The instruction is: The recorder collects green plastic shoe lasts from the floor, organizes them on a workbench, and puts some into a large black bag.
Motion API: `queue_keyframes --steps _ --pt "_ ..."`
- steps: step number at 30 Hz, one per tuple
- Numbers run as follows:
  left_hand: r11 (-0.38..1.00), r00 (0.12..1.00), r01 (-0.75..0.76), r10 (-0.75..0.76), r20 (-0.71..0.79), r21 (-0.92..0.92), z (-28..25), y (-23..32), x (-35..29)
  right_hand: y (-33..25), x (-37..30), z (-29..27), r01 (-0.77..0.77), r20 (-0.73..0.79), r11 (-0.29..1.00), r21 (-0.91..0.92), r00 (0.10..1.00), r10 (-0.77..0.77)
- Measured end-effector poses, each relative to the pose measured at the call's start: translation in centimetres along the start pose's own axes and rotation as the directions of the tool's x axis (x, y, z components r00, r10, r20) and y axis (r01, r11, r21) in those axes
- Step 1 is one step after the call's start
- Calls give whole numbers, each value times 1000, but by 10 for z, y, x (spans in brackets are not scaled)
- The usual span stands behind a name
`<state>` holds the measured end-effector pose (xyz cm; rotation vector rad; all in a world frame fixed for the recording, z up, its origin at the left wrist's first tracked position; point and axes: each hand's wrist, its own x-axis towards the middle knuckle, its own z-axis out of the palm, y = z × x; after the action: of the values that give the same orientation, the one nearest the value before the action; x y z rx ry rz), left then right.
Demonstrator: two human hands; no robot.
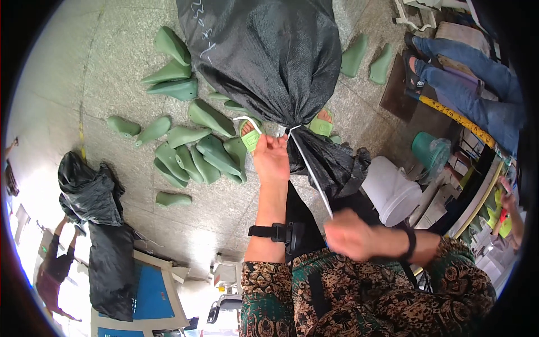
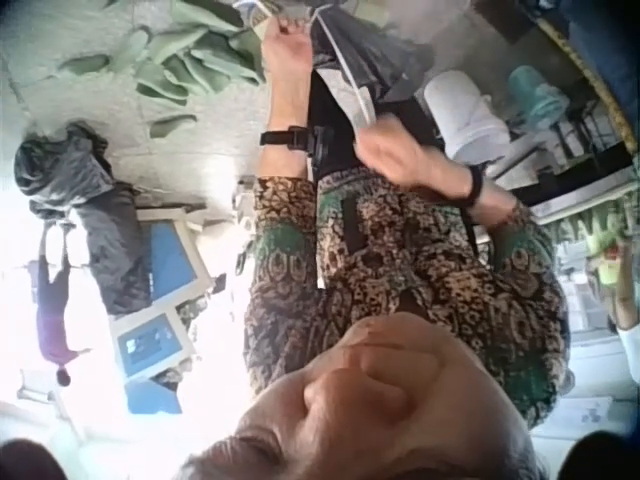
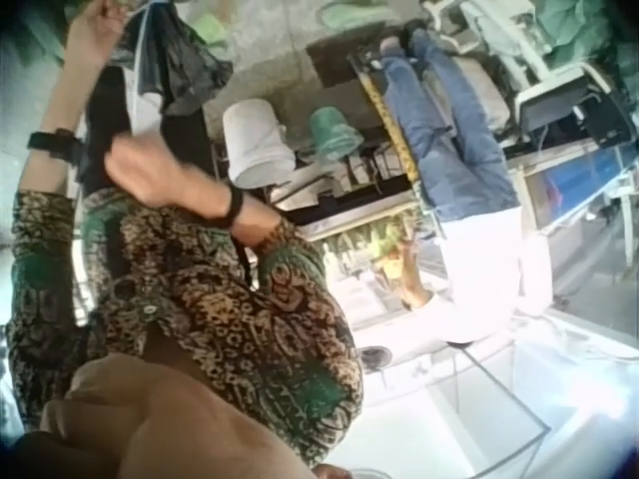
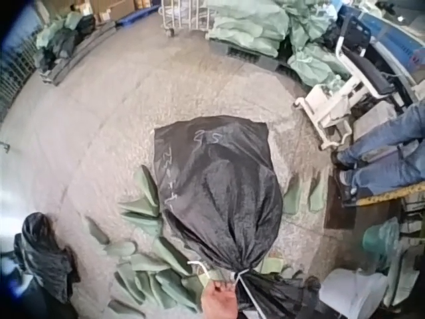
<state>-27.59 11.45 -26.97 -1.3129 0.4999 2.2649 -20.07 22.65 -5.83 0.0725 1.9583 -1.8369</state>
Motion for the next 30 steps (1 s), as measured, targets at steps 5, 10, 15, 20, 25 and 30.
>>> queue_keyframes --steps 5,10,15,20,25,30 --pt "998 1000 3 -5 31 65 25 10 -14 -34 -40 -40 -50 34 982 180 998 45" --pt "818 973 -100 -39 227 567 34 -3 -24 -36 -8 -27 110 57 982 155 991 -120" --pt "420 994 -107 36 101 901 10 -34 -16 -42 53 -4 313 55 938 147 944 -324" --pt "41 994 67 88 -70 997 -39 -34 9 -24 83 -63 111 167 912 -394 985 -48" --pt "-14 997 -66 37 67 998 -6 -39 -4 106 91 -129 -236 -274 734 -637 959 70" --pt "-263 841 -424 241 485 866 -22 -31 -9 159 112 -80 -336 -65 660 -672 914 400"
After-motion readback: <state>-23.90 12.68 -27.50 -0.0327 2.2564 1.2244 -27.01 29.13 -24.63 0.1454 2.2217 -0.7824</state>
